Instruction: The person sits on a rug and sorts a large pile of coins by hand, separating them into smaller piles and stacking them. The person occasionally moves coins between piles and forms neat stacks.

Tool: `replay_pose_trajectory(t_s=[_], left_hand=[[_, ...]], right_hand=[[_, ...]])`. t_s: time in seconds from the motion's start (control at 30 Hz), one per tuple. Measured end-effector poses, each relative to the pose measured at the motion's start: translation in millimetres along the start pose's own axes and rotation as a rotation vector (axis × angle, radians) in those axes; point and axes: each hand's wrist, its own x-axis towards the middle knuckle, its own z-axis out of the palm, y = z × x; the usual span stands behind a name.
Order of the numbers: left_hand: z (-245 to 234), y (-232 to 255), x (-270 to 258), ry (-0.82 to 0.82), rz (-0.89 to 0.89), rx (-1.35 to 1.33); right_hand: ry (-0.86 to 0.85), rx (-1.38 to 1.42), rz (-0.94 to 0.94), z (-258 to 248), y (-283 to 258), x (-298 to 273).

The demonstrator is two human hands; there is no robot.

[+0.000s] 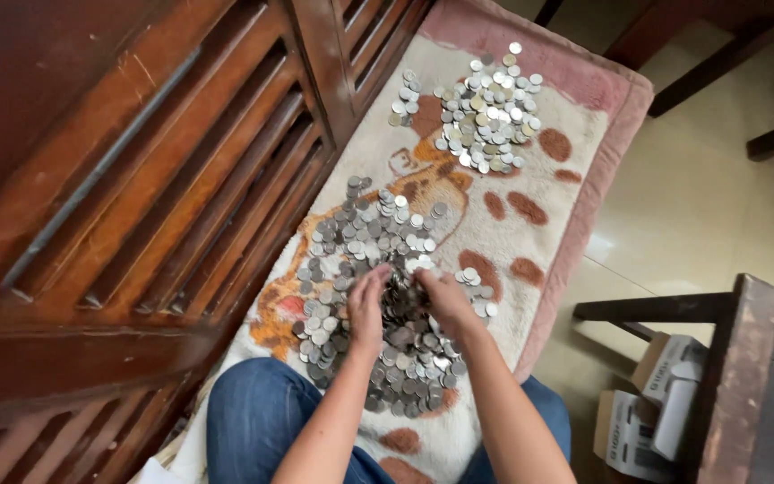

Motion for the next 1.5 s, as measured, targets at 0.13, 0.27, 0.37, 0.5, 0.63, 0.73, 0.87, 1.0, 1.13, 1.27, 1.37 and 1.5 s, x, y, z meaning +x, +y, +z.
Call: replay_pose_trajectory(t_s=[0.13,0.27,0.37,0.5,0.63,0.73,0.87,1.0,1.13,1.27,1.37,1.5], left_hand=[[33,57,-25,-0.044,-0.491,-0.707],[27,76,-25,-0.037,-0.618,-0.979],[13,50,-16,-0.185,-0.556,-1.039],[5,61,-19,-0.252,-0.553,-1.021],[-16,24,-4,-0.313,-0.632,-1.035],[-15,15,0,-0.342,-0.64,-1.089],[-8,31,-7,-0.383,-0.641,-1.125],[-10,58,-18,-0.458,-0.614,-1.167],[-9,45,-12,-0.514,-0.572,-1.253],[-3,50,-15,-0.412,-0.577,-1.199],[8,66,-23,-0.338,-0.57,-1.121],[-5,13,2,-0.64,-0.428,-1.29]], right_hand=[[-0.112,0.06,-0.181,10,-19,-53],[-0.14,-0.075,-0.362,6,-54,-107],[-0.198,-0.047,-0.337,-8,-40,-75],[-0.268,0.024,-0.288,-25,-49,-65],[-0.278,0.071,-0.237,-27,-78,-99],[-0.253,0.098,-0.216,-34,-68,-89],[-0.148,0.016,-0.355,-41,-53,-79],[-0.008,-0.041,-0.541,-47,-40,-77],[0.095,-0.113,-0.612,-32,-17,-96],[0.116,-0.396,-0.858,3,15,-118],[0.049,-0.738,-0.824,35,20,-158],[-0.057,-0.812,-1.041,38,54,-148]])
